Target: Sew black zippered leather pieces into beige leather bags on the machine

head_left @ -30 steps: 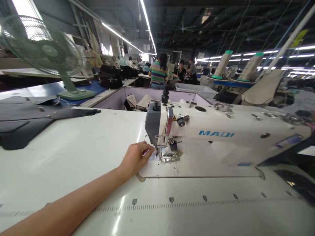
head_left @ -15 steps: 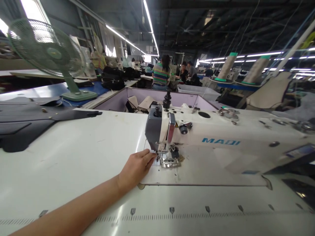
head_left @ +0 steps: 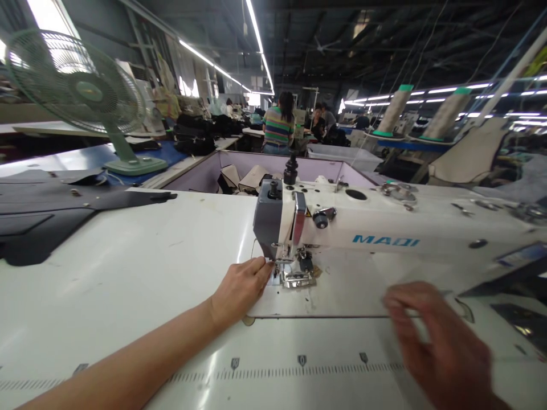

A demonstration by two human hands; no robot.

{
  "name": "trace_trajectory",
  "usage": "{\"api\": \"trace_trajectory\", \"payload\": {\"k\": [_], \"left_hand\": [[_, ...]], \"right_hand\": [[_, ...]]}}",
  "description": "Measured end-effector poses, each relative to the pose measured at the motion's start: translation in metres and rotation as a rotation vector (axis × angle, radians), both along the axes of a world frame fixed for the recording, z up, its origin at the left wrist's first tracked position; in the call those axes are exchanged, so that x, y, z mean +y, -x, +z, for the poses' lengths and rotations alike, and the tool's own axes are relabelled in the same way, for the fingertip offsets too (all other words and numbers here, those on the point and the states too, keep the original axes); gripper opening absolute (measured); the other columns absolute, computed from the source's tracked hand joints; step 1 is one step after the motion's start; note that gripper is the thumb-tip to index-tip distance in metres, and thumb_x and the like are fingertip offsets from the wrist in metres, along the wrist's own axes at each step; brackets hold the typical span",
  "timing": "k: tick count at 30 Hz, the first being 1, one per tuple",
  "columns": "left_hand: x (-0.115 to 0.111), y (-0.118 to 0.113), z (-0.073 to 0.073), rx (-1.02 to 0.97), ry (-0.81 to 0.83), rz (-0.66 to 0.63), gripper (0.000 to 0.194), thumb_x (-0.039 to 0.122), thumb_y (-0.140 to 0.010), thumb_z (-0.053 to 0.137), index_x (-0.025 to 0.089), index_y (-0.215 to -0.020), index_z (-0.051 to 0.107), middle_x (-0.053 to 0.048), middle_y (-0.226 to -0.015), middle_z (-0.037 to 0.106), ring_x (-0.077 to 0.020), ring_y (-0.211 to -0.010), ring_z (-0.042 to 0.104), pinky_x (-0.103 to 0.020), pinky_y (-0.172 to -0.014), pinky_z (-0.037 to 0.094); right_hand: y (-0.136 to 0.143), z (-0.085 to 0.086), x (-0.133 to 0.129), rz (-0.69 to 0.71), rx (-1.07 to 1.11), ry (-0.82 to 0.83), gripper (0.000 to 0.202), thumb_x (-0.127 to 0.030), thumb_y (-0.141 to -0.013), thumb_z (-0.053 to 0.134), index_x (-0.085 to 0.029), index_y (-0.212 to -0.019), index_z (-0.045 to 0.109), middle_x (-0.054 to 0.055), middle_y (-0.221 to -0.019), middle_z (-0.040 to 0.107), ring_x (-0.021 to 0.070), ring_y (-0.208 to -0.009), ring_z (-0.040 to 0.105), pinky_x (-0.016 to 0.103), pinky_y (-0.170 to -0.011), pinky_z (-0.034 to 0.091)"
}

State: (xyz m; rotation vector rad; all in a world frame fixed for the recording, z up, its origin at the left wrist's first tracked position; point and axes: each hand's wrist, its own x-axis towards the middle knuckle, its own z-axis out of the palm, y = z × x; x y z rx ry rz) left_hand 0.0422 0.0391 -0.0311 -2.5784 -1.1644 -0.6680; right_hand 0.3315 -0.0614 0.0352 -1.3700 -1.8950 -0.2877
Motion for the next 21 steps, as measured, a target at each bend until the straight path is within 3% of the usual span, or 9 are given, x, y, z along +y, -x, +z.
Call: {"api": "trace_trajectory", "payload": {"k": [2, 3, 5, 9, 15, 21], "left_hand": [[-0.001, -0.001, 0.001, -0.004, -0.004, 0.021, 0.024, 0.019, -0.096, 0.042, 0.016, -0.104, 0.064, -0.003, -0.081, 0.065, -0.0158, -0.067, 0.061, -0.025, -0.055, 0.044], [-0.001, -0.002, 0.002, -0.013, -0.007, 0.04, 0.023, 0.02, -0.096, 0.043, 0.017, -0.104, 0.065, -0.003, -0.081, 0.066, -0.0161, -0.068, 0.061, -0.025, -0.054, 0.043], [-0.002, -0.004, 0.004, -0.039, -0.009, 0.091, 0.023, 0.024, -0.096, 0.045, 0.021, -0.103, 0.066, -0.002, -0.083, 0.068, -0.0163, -0.071, 0.063, -0.024, -0.054, 0.041], [-0.002, -0.006, 0.007, -0.087, 0.009, 0.166, 0.023, 0.029, -0.096, 0.047, 0.024, -0.097, 0.069, -0.001, -0.089, 0.071, -0.0156, -0.073, 0.065, -0.024, -0.052, 0.038], [0.001, -0.008, 0.006, -0.11, 0.049, 0.183, 0.022, 0.031, -0.095, 0.049, 0.027, -0.094, 0.07, 0.002, -0.089, 0.072, -0.0159, -0.07, 0.066, -0.025, -0.05, 0.035], [-0.001, -0.003, 0.009, -0.096, 0.047, 0.117, 0.023, 0.034, -0.096, 0.047, 0.024, -0.101, 0.067, -0.002, -0.094, 0.071, -0.0191, -0.078, 0.067, -0.025, -0.052, 0.039]], "right_hand": [[0.029, -0.009, 0.016, 0.217, 0.078, 0.25, 0.014, -0.026, -0.095, 0.047, -0.024, -0.088, 0.059, 0.001, -0.08, 0.062, 0.0154, -0.07, 0.059, 0.027, -0.066, 0.047], [0.044, -0.014, 0.027, 0.251, 0.149, 0.42, 0.014, -0.023, -0.094, 0.047, -0.023, -0.088, 0.06, 0.0, -0.08, 0.062, 0.0143, -0.068, 0.058, 0.025, -0.064, 0.045], [0.07, -0.025, 0.051, 0.233, 0.276, 0.598, 0.008, -0.02, -0.089, 0.055, -0.022, -0.091, 0.063, 0.0, -0.083, 0.064, 0.0143, -0.07, 0.059, 0.024, -0.064, 0.045], [0.096, -0.04, 0.088, 0.024, 0.366, 0.635, 0.009, -0.021, -0.076, 0.071, -0.016, -0.078, 0.064, 0.003, -0.078, 0.066, 0.0179, -0.071, 0.061, 0.025, -0.064, 0.043], [0.105, -0.05, 0.099, 0.024, 0.454, 0.674, 0.015, -0.028, -0.073, 0.076, -0.015, -0.072, 0.07, 0.003, -0.066, 0.068, 0.0173, -0.061, 0.063, 0.022, -0.057, 0.044], [0.109, -0.053, 0.099, 0.033, 0.455, 0.639, 0.011, -0.026, -0.078, 0.071, -0.015, -0.075, 0.072, 0.004, -0.069, 0.069, 0.0185, -0.065, 0.064, 0.023, -0.059, 0.044]]}}
